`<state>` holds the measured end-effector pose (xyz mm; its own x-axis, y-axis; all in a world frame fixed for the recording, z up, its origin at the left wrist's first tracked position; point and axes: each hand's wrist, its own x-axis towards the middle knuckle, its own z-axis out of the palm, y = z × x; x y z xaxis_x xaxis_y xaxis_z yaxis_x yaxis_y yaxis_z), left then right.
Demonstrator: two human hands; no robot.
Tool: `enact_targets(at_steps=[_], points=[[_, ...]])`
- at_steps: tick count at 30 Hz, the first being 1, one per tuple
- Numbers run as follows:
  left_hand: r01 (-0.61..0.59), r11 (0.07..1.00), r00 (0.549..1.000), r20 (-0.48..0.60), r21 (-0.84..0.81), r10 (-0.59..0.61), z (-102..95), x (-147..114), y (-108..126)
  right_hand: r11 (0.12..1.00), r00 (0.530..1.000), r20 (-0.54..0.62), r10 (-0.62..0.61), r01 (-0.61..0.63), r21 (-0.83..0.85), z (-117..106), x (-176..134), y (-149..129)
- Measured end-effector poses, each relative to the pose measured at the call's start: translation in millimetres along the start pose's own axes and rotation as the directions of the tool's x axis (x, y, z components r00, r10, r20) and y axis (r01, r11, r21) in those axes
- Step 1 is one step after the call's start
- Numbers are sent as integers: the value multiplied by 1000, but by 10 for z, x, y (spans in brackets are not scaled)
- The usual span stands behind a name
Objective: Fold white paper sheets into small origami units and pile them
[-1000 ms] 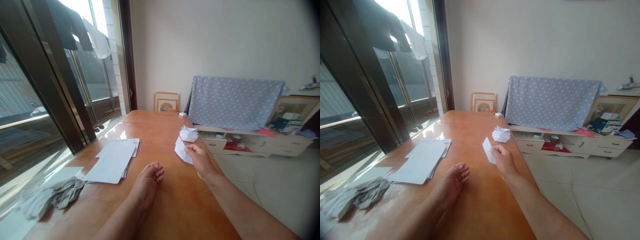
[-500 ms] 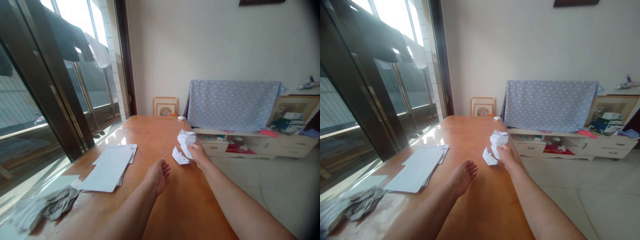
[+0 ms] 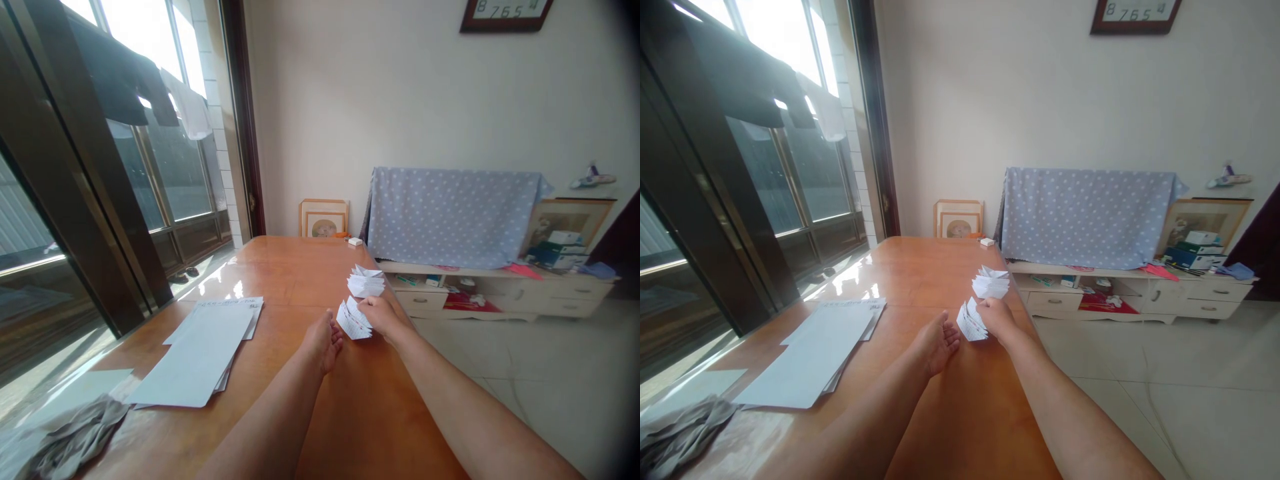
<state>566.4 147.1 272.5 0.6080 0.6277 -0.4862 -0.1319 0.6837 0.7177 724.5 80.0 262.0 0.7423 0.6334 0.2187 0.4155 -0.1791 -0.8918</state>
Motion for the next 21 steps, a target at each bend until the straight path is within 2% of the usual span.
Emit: enact_targets(at_steps=[8,15,18,21], points=[[56,998,998,19,-33,-55,35,-7,30,999,999,40,-17,19,-44,67,-128,-46],[50,991,998,42,-126,-45,-31,-154,24,971,977,24,-213,214,-106,-15,-393,-311],[47,985,997,66,-167,-37,-105,-256,-3,935,946,25,-323,323,-148,-54,-598,-454],[38,979,997,70,-198,-25,-191,-335,-41,830,861,43,-506,500,-247,-70,-803,-543]])
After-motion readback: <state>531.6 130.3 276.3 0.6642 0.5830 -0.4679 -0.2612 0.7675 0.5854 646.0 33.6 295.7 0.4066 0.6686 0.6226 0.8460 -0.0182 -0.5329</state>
